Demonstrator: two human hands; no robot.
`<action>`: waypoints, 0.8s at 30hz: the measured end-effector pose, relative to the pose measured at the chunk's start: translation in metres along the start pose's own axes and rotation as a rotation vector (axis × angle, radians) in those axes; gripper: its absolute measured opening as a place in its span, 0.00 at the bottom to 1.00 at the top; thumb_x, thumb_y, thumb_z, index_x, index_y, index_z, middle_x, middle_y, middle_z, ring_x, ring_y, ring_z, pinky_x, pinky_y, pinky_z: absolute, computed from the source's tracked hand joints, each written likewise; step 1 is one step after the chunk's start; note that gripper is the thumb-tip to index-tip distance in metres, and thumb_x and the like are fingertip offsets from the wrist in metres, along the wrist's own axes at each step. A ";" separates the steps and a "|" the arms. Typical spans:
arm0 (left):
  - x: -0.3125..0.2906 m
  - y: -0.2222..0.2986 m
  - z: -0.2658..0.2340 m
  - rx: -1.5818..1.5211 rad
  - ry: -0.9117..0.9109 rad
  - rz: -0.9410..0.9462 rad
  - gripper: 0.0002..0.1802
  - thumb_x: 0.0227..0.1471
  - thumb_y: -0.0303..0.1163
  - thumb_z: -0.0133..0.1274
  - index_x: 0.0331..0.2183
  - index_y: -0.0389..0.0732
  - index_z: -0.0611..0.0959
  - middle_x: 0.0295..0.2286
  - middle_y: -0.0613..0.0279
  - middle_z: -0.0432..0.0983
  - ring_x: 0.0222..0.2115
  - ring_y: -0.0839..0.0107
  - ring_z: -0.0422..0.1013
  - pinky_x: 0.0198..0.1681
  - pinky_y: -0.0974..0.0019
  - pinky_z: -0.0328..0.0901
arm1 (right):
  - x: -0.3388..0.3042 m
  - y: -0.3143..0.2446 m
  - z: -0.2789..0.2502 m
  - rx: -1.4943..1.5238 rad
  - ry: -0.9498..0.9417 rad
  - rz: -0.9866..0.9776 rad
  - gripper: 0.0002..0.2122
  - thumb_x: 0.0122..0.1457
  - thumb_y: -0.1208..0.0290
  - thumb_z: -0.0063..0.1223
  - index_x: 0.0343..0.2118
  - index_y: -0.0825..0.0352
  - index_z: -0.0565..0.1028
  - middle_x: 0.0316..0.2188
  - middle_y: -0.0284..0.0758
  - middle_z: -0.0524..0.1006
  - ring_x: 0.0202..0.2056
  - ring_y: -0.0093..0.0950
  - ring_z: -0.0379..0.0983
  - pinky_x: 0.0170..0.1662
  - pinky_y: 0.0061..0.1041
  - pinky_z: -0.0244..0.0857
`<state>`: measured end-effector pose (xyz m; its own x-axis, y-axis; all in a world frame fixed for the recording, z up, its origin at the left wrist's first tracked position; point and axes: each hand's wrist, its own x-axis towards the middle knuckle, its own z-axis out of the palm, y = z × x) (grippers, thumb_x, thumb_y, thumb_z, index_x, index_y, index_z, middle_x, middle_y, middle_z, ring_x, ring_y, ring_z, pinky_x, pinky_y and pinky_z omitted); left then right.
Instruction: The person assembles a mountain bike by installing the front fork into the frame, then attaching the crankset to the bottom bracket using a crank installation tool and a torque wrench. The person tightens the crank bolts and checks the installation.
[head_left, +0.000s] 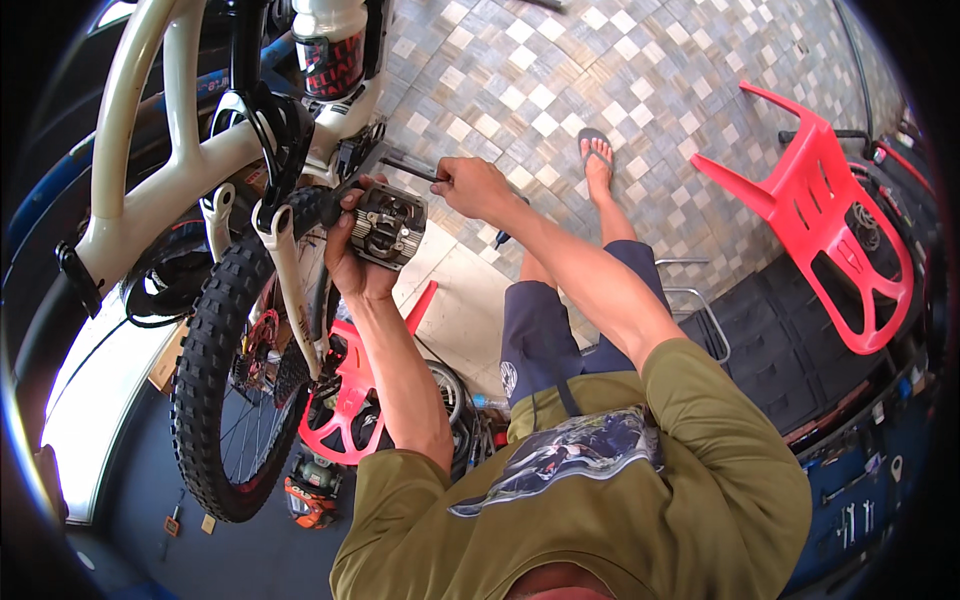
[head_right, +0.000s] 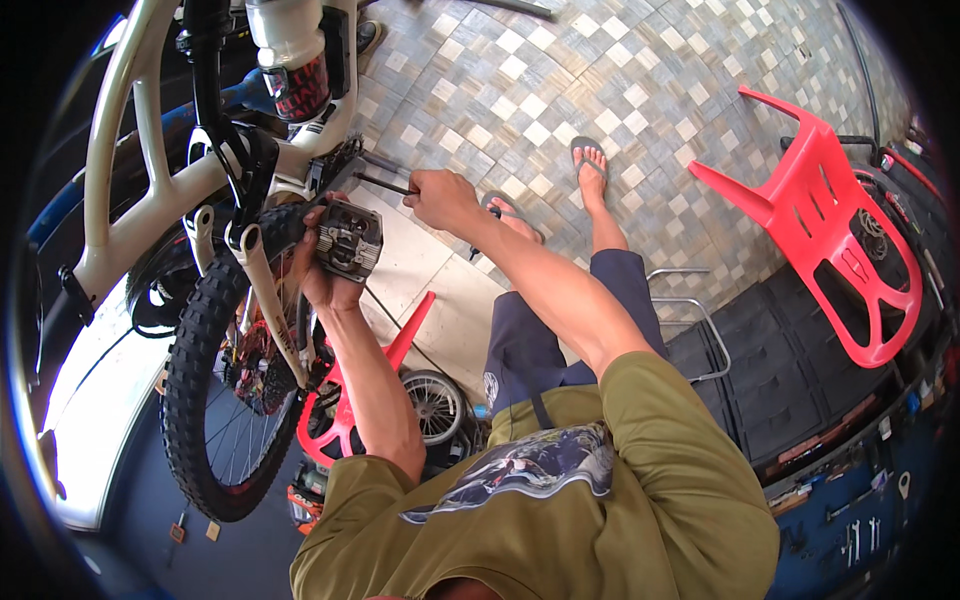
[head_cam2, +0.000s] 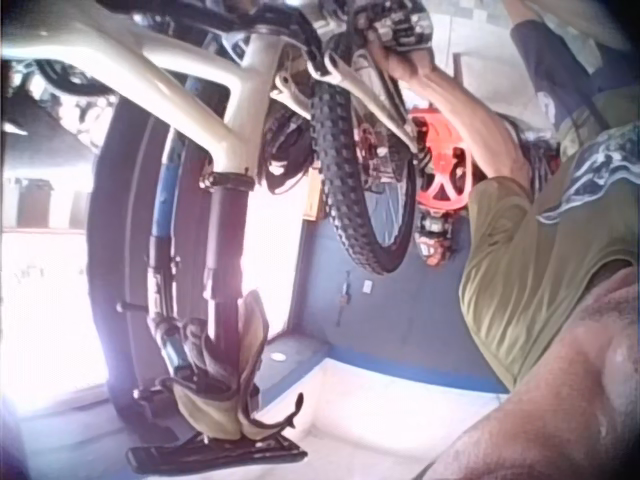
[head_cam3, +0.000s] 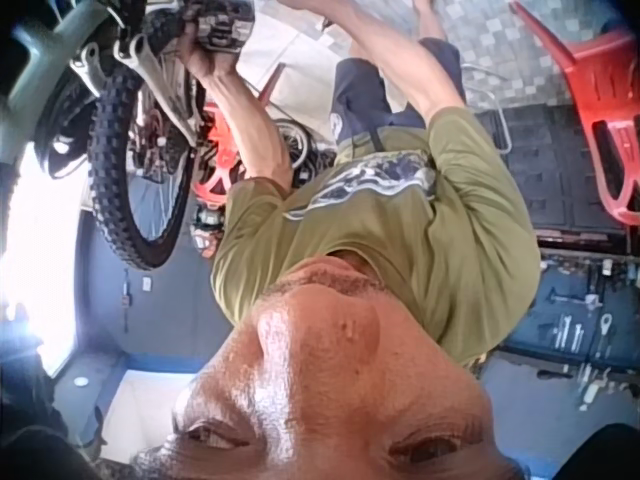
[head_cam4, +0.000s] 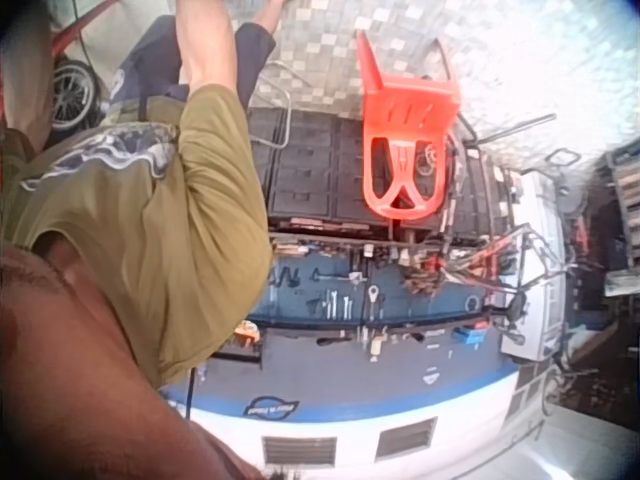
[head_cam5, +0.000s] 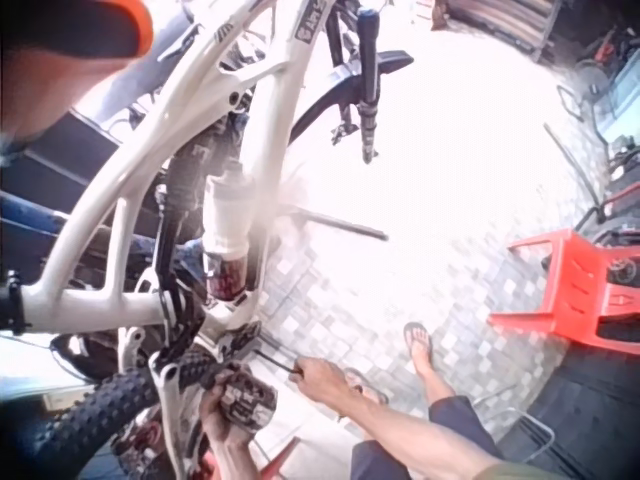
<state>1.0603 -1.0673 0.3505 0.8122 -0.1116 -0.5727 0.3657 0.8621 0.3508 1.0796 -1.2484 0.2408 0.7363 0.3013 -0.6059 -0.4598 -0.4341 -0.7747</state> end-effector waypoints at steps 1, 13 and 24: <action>-0.001 -0.002 0.003 0.007 0.016 0.013 0.16 0.51 0.24 0.58 0.42 0.47 0.77 0.56 0.58 0.68 0.61 0.61 0.63 0.66 0.43 0.54 | -0.001 0.001 0.000 -0.002 -0.004 0.000 0.10 0.59 0.64 0.59 0.36 0.65 0.81 0.31 0.43 0.82 0.41 0.43 0.79 0.44 0.41 0.71; -0.004 0.001 0.003 -0.052 -0.011 -0.016 0.17 0.49 0.22 0.58 0.42 0.47 0.76 0.56 0.57 0.68 0.63 0.61 0.61 0.68 0.45 0.52 | 0.020 0.026 -0.004 0.289 -0.393 0.095 0.13 0.67 0.62 0.50 0.43 0.64 0.82 0.41 0.39 0.82 0.39 0.33 0.80 0.42 0.32 0.72; -0.003 -0.003 0.004 -0.037 -0.047 -0.008 0.17 0.49 0.23 0.59 0.42 0.46 0.77 0.54 0.58 0.70 0.63 0.63 0.60 0.68 0.44 0.51 | -0.090 0.130 -0.033 0.071 0.183 -0.372 0.20 0.59 0.69 0.58 0.55 0.63 0.74 0.42 0.42 0.81 0.48 0.37 0.77 0.51 0.34 0.70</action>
<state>1.0586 -1.0712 0.3540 0.8301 -0.1407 -0.5396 0.3560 0.8785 0.3186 0.9706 -1.3600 0.2008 0.9317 0.2680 -0.2454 -0.1743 -0.2628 -0.9490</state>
